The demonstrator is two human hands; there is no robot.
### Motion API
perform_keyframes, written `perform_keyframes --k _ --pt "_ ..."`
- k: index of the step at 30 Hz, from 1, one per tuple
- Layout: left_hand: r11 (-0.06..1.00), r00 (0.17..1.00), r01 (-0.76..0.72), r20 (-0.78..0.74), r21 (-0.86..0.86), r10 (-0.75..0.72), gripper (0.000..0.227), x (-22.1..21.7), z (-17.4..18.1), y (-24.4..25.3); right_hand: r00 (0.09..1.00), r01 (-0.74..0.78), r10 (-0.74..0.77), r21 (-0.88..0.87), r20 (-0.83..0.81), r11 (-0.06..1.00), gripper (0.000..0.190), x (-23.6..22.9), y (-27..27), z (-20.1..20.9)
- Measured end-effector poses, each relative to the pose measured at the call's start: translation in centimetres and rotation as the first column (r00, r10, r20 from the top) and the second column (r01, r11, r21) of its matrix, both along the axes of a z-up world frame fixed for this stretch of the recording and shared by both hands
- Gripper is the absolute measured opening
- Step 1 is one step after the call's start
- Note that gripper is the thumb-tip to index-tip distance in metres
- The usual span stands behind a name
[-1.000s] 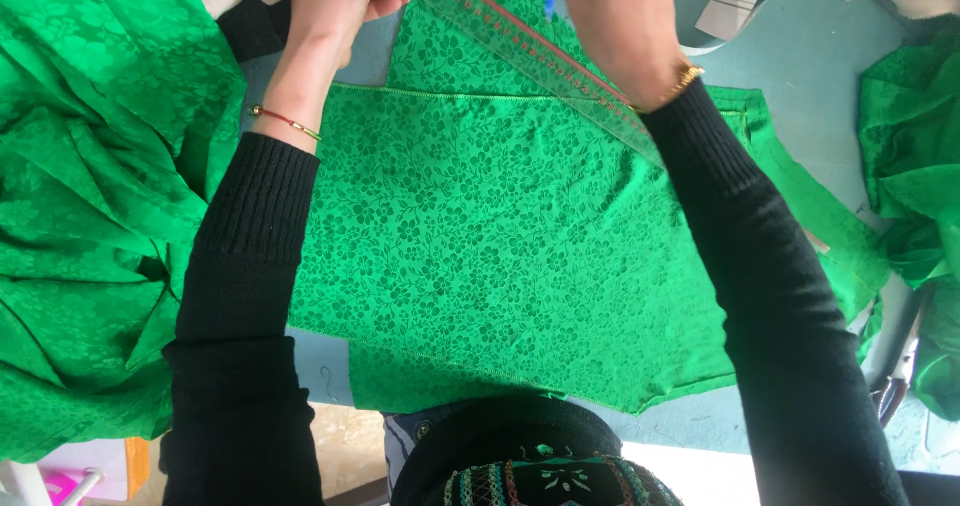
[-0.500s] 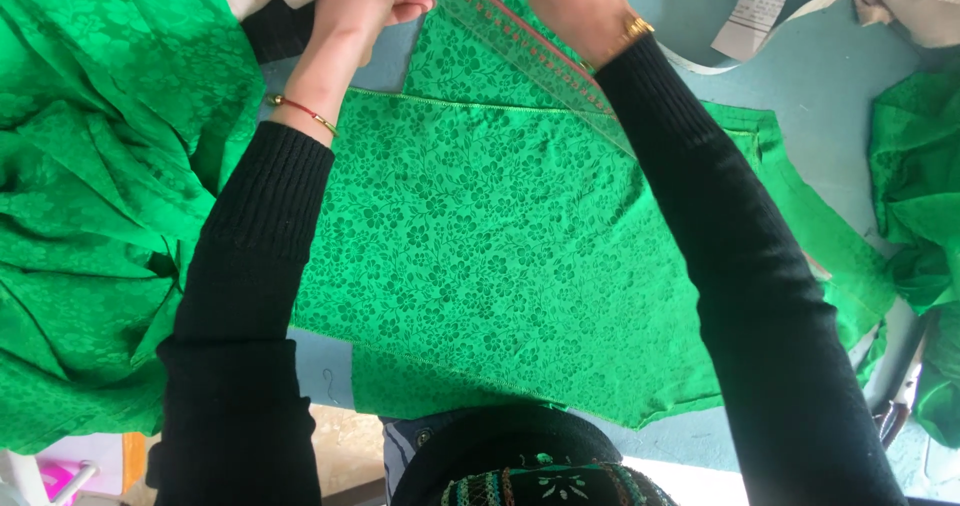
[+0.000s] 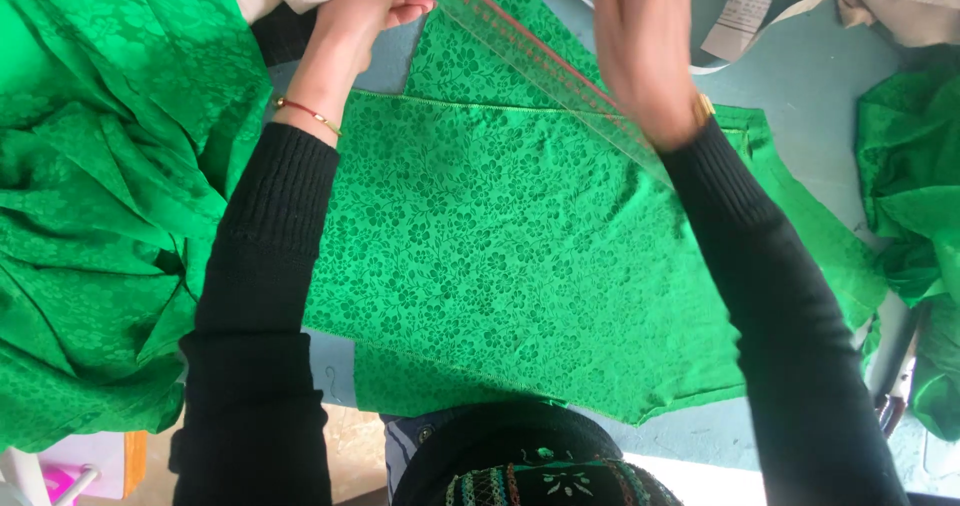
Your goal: The person measures and marks a green patterned fabric on a table using a ruler and a blue pen. They then use scissors to cut the fabric along the marked lines.
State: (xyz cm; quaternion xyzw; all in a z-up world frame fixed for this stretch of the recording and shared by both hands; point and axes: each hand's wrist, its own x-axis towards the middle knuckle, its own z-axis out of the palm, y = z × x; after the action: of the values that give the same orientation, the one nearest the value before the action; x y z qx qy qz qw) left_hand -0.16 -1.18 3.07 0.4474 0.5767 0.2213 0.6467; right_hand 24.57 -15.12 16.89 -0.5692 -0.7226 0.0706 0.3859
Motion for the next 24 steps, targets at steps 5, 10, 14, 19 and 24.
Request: perform_keyframes --k 5,10,14,19,24 --pt "0.995 0.962 -0.029 0.268 -0.093 0.053 0.023 -1.5 1.9 -0.9 0.976 -0.005 0.051 -0.212 0.211 0.977 0.016 3.0 -10.9 2.9" --pt "0.982 0.877 -0.081 0.456 -0.171 0.152 0.022 -2.0 1.7 -2.6 0.856 0.314 -0.173 -0.225 0.486 0.922 0.039 13.1 -23.2 2.4" --pt "0.983 0.83 -0.094 0.533 -0.159 0.165 0.019 -2.8 2.6 -4.6 0.754 0.541 -0.427 -0.103 0.5 0.835 0.026 17.4 -33.1 4.9" --pt "0.979 0.79 -0.074 0.588 -0.191 0.174 0.017 -4.6 2.9 -6.7 0.647 0.685 -0.567 -0.063 0.509 0.726 0.03 20.8 -42.9 0.8" --pt "0.991 0.816 -0.093 0.563 -0.096 0.131 0.019 -7.4 4.8 -9.4 0.696 0.711 -0.591 -0.275 0.408 0.648 0.005 21.5 -44.3 -4.1"
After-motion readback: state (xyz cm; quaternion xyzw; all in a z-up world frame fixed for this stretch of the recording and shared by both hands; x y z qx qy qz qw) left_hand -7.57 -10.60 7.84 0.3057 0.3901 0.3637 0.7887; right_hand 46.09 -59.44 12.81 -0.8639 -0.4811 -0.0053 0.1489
